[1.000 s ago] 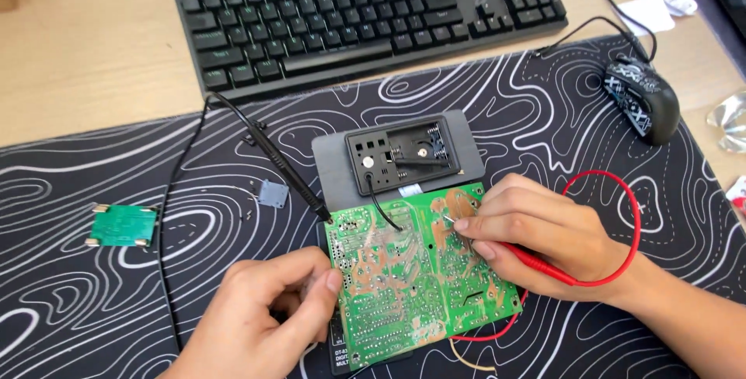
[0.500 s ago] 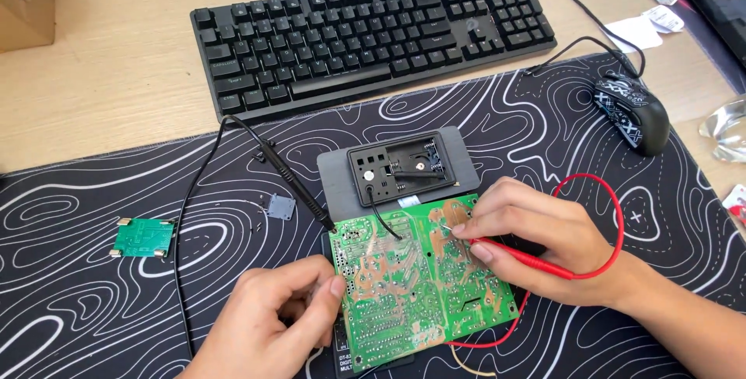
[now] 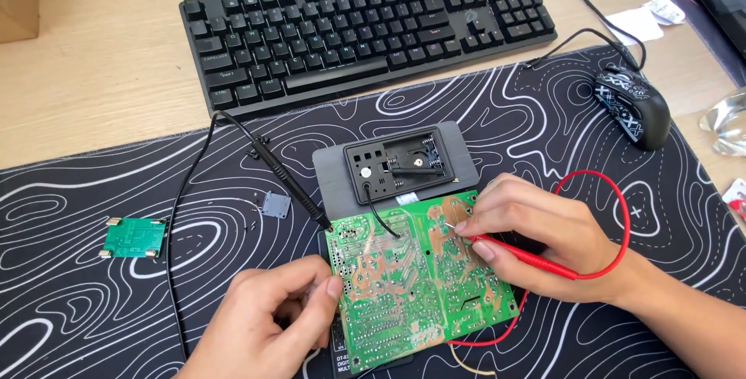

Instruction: Testing a circuit board using a multimeter probe at a repair bench

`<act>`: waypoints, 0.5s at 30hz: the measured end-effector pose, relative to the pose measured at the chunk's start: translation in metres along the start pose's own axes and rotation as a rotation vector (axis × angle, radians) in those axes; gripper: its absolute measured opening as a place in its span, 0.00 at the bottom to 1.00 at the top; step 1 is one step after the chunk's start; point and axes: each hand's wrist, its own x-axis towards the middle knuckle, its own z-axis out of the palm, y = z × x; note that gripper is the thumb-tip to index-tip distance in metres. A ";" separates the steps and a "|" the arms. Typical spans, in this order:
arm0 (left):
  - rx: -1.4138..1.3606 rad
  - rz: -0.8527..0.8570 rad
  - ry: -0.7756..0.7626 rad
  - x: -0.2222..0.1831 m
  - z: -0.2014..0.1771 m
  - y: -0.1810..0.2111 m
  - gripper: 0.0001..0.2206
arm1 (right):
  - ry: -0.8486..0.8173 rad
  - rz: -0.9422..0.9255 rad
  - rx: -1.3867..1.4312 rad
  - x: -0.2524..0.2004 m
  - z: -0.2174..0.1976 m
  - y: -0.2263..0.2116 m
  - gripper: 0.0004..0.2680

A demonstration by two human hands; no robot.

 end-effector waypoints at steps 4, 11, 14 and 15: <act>0.009 -0.003 0.002 0.000 0.000 -0.001 0.20 | 0.009 0.003 -0.017 -0.001 0.002 0.000 0.07; 0.012 -0.015 0.001 0.000 0.001 -0.001 0.19 | 0.031 -0.020 -0.087 -0.003 0.007 0.001 0.07; 0.009 0.002 0.003 0.000 0.001 -0.002 0.20 | 0.036 -0.036 -0.111 -0.003 0.009 0.001 0.06; 0.019 0.018 0.005 0.000 0.001 -0.003 0.20 | 0.035 -0.046 -0.121 -0.003 0.009 0.001 0.06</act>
